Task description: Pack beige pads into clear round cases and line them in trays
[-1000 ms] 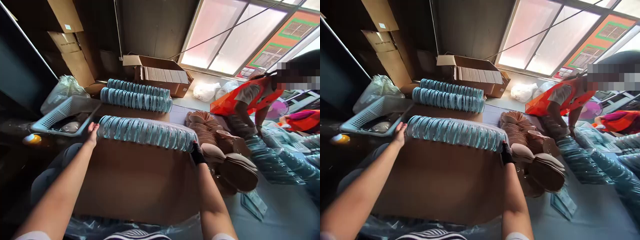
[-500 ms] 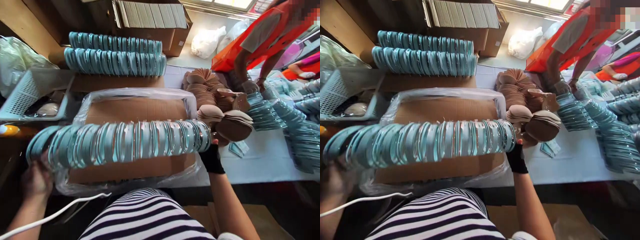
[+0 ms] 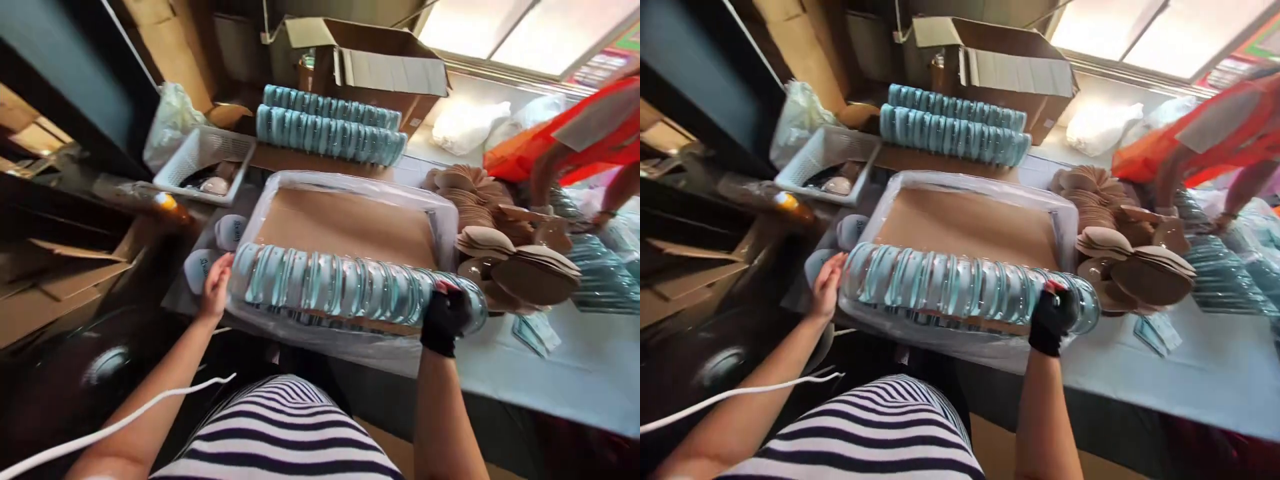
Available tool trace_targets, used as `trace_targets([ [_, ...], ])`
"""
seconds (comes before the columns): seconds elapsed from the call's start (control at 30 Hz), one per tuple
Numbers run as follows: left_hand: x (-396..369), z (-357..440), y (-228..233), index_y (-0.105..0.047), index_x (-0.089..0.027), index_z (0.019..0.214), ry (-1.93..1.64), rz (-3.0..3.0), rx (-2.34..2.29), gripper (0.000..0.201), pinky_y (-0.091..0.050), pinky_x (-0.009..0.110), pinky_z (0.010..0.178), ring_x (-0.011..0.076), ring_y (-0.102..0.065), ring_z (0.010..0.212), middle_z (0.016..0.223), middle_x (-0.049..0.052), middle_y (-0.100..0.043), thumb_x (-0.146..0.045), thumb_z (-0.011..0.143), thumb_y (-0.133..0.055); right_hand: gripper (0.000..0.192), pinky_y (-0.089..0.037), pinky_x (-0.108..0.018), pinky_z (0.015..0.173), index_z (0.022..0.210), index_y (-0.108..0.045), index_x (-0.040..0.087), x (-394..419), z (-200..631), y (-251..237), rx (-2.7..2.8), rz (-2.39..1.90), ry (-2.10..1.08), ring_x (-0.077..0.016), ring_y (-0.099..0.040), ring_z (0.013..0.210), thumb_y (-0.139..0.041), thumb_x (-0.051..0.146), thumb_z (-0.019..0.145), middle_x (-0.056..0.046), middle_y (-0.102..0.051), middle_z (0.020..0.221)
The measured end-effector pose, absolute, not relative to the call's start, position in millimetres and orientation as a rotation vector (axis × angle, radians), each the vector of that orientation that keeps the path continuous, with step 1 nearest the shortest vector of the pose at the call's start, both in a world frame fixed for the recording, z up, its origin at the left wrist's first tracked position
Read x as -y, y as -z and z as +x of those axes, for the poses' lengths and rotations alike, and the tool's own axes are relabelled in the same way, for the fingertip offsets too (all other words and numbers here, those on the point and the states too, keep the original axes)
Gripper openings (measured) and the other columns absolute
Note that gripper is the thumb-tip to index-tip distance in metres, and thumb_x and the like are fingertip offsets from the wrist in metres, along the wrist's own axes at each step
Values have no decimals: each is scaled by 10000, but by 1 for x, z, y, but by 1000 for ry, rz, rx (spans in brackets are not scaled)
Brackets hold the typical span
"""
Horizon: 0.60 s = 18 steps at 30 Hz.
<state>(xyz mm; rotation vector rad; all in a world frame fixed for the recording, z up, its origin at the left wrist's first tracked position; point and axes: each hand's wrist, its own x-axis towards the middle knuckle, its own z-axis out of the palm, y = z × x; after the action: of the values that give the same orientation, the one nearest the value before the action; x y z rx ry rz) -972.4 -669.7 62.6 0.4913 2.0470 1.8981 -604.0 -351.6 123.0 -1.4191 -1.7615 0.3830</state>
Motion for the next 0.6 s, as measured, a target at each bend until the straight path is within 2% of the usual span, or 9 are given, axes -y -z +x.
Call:
trace_targets([
  [0.07,655,-979,-69,-523,-217,1366,-1893,594,-1896,674,-303,433,1179,282,-407,1398,1478,116,-482,-647,847,-543,288,-503,-376,838,833,-669,193,388,-687,-144,2235,-1137,-599,-222,-650,845,-468,391,889,-95,-703,854],
  [0.13,642,-983,-68,-505,-226,1390,-1852,635,-1832,691,-237,427,1209,279,-332,1442,1520,99,-431,-640,840,-561,269,-493,-344,835,834,-715,181,428,-774,-162,2686,-837,-657,-221,-650,895,-506,341,889,-96,-726,885],
  [0.2,635,-983,-63,-492,-232,1407,-1828,646,-1799,690,-186,429,1225,273,-285,1464,1539,84,-405,-636,850,-548,269,-471,-340,894,926,-748,190,459,-852,-177,3040,-644,-527,-221,-657,956,-525,338,907,-103,-737,972],
  [0.3,633,-982,-54,-438,-243,1452,-1808,640,-1759,694,-169,422,1232,254,-257,1476,1559,72,-373,-641,885,-484,326,-507,-334,844,1090,-726,201,482,-934,-191,3399,-580,-328,-242,-667,1013,-513,385,926,-117,-723,1105],
  [0.43,633,-983,-50,-360,-280,1499,-1745,611,-1772,657,-197,392,1232,219,-230,1486,1588,38,-317,-605,932,-418,320,-543,-369,805,1146,-686,121,494,-983,-197,3684,-407,-116,-280,-672,1048,-566,293,905,-169,-704,1149],
  [0.5,631,-984,-50,-331,-281,1515,-1722,601,-1768,641,-212,387,1228,214,-234,1485,1598,34,-295,-585,953,-381,269,-541,-407,821,1094,-697,96,503,-991,-197,3697,-286,29,-299,-670,1056,-605,216,873,-189,-712,1110],
  [0.6,629,-986,-54,-344,-243,1508,-1754,631,-1688,648,-239,407,1216,233,-259,1476,1583,60,-326,-582,957,-372,209,-535,-454,812,1001,-714,77,514,-992,-197,3631,-103,243,-318,-678,1033,-552,123,878,-206,-725,1031],
])
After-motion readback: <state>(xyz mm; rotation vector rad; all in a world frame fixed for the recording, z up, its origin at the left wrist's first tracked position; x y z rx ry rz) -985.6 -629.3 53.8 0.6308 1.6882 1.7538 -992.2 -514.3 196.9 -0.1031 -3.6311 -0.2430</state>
